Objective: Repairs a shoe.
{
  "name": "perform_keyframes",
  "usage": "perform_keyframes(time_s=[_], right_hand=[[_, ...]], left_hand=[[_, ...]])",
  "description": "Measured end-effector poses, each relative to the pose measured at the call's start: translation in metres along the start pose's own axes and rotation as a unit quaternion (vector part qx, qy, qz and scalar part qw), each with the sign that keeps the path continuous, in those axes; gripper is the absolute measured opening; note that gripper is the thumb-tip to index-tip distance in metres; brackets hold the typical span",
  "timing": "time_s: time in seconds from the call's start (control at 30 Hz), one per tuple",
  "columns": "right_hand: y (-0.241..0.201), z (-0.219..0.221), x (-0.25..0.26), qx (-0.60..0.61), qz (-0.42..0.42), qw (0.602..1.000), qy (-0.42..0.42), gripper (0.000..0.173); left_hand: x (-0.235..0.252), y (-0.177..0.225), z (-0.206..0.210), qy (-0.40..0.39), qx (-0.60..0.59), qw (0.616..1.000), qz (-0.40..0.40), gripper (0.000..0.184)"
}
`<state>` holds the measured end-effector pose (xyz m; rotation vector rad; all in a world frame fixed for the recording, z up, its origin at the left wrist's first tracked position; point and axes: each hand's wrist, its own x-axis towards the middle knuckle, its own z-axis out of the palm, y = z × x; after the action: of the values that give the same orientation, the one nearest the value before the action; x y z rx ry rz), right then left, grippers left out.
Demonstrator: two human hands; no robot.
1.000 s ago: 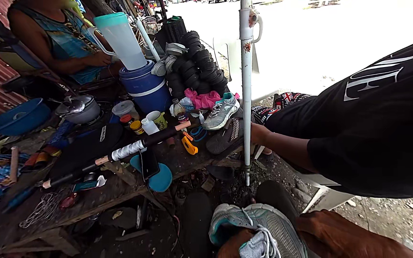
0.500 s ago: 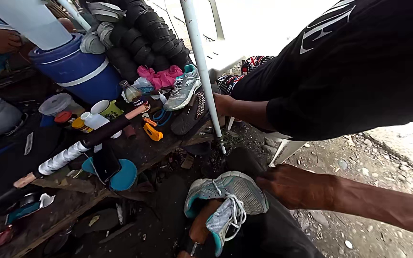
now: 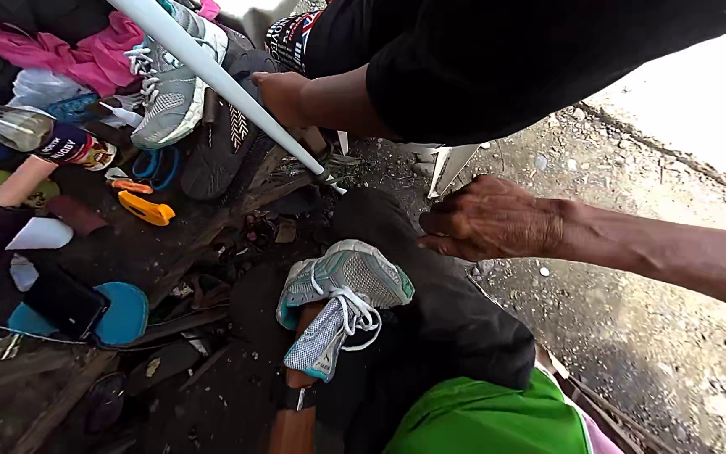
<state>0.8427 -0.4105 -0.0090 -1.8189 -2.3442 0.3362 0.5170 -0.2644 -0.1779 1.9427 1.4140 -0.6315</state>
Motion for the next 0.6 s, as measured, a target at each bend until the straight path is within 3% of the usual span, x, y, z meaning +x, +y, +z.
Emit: perform_keyframes(time_s=[0.1, 0.17, 0.27, 0.37, 0.43, 0.53, 0.6], right_hand=[[0.011, 0.014, -0.018, 0.061, 0.053, 0.996, 0.045, 0.050], [0.004, 0.031, -0.024, 0.207, 0.073, 0.974, 0.046, 0.052], [-0.013, 0.059, -0.025, 0.490, 0.091, 0.863, 0.079, 0.044], [-0.030, 0.076, -0.030, 0.597, 0.115, 0.776, 0.168, 0.026], [-0.039, 0.084, -0.029, 0.565, 0.104, 0.786, 0.229, 0.024], [-0.051, 0.095, -0.017, 0.379, 0.091, 0.880, 0.272, 0.030], [-0.057, 0.099, -0.004, 0.363, 0.074, 0.878, 0.304, 0.026]], left_hand=[[-0.012, 0.012, -0.008, -0.022, -0.002, 0.997, -0.067, 0.043], [-0.010, 0.009, -0.008, -0.018, -0.035, 0.997, -0.069, 0.044], [-0.033, 0.022, -0.019, 0.055, -0.146, 0.988, -0.021, 0.035], [-0.080, 0.076, -0.058, 0.105, -0.161, 0.977, -0.093, 0.028], [-0.083, 0.074, -0.061, 0.050, -0.107, 0.988, -0.097, 0.035], [-0.076, 0.064, -0.055, 0.001, -0.086, 0.992, -0.090, 0.037], [-0.068, 0.052, -0.049, 0.001, -0.066, 0.996, -0.067, 0.037]])
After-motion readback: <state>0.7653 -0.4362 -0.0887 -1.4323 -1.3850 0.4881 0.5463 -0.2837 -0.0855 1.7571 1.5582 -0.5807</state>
